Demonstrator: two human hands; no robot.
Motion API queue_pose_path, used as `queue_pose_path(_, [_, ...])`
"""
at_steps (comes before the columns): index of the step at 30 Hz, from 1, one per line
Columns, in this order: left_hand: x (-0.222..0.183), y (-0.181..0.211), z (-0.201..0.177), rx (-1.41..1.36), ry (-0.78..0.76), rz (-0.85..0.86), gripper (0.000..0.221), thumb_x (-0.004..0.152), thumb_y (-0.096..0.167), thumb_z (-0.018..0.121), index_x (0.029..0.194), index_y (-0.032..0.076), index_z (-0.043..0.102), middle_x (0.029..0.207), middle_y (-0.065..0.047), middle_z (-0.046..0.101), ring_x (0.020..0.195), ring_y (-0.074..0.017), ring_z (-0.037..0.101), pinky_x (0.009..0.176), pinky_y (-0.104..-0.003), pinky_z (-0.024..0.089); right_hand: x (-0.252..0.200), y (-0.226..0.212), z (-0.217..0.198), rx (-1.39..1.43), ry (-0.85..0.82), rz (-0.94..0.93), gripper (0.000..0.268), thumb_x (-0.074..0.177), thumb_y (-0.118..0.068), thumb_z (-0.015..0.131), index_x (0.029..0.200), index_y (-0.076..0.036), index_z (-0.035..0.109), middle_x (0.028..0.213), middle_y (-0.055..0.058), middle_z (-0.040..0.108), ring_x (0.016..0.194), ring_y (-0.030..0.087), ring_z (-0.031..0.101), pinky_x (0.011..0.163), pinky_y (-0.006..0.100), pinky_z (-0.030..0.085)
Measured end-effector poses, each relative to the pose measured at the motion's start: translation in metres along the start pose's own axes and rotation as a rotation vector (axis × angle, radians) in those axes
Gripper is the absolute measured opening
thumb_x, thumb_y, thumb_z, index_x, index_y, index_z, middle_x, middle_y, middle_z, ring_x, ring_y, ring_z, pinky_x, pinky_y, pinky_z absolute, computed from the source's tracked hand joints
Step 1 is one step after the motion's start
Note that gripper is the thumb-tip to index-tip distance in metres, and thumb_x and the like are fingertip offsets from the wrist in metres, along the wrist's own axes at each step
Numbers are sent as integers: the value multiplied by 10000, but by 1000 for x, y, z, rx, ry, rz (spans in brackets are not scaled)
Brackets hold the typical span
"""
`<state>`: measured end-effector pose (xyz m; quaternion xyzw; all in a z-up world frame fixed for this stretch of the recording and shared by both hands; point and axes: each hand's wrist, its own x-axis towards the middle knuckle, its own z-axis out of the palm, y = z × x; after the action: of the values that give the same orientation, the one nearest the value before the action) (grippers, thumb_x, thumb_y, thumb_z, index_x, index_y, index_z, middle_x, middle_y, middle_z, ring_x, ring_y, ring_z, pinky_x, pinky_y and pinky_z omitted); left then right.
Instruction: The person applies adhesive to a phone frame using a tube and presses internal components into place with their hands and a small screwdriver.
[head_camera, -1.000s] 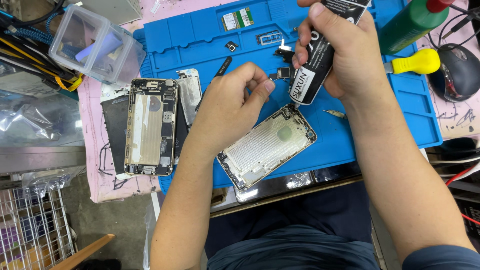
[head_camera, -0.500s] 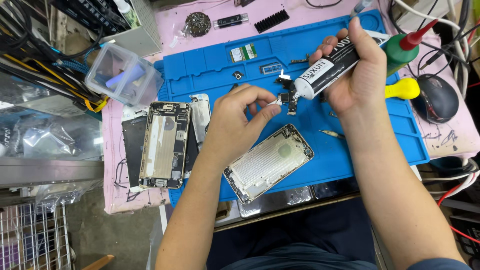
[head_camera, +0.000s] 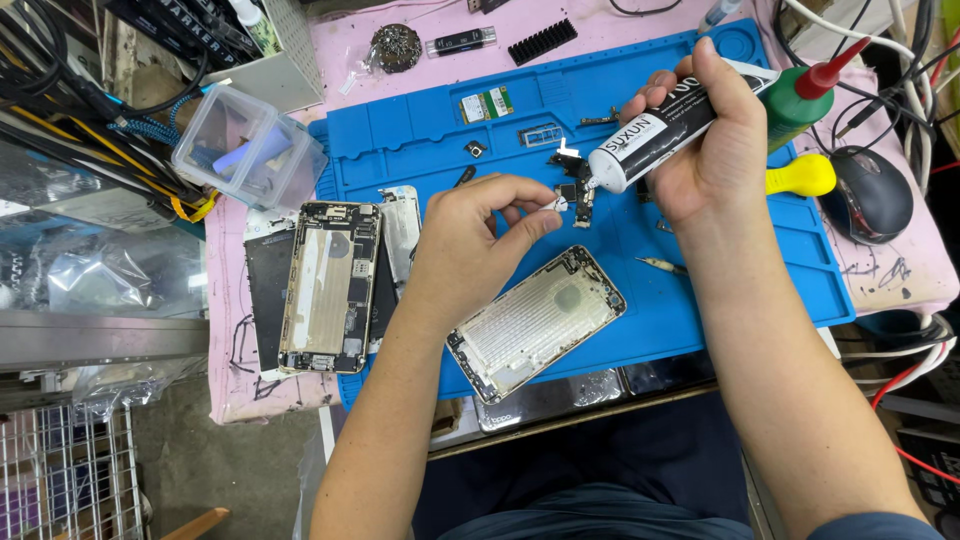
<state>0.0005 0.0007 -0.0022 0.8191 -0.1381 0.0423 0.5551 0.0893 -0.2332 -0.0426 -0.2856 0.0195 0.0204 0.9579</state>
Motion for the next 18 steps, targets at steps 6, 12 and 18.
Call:
queue_pose_path(6, [0,-3,0,18,3,41,178,847,140,822,1006,70,782,859,-35,769,701,-105,659,659,-262,540,-1,1,1,8,6,12,194,1062,-172,681,1008,-14,582,890,140,624,859,238,620,818,390,570])
queue_pose_path(12, [1,-2,0,35,10,53,176,841,140,822,993,61,782,855,-43,775,685,-100,651,653,-256,535,-1,2,2,-28,-13,10,190,1050,-180,683,1010,-21,587,896,135,626,851,237,622,811,387,566])
queue_pose_path(18, [1,0,2,44,-19,-102,119,829,158,819,911,78,788,788,-28,785,617,-83,644,580,-240,516,-11,4,8,-102,-99,-73,171,1076,-204,688,1116,-89,568,972,100,626,911,224,628,860,421,559])
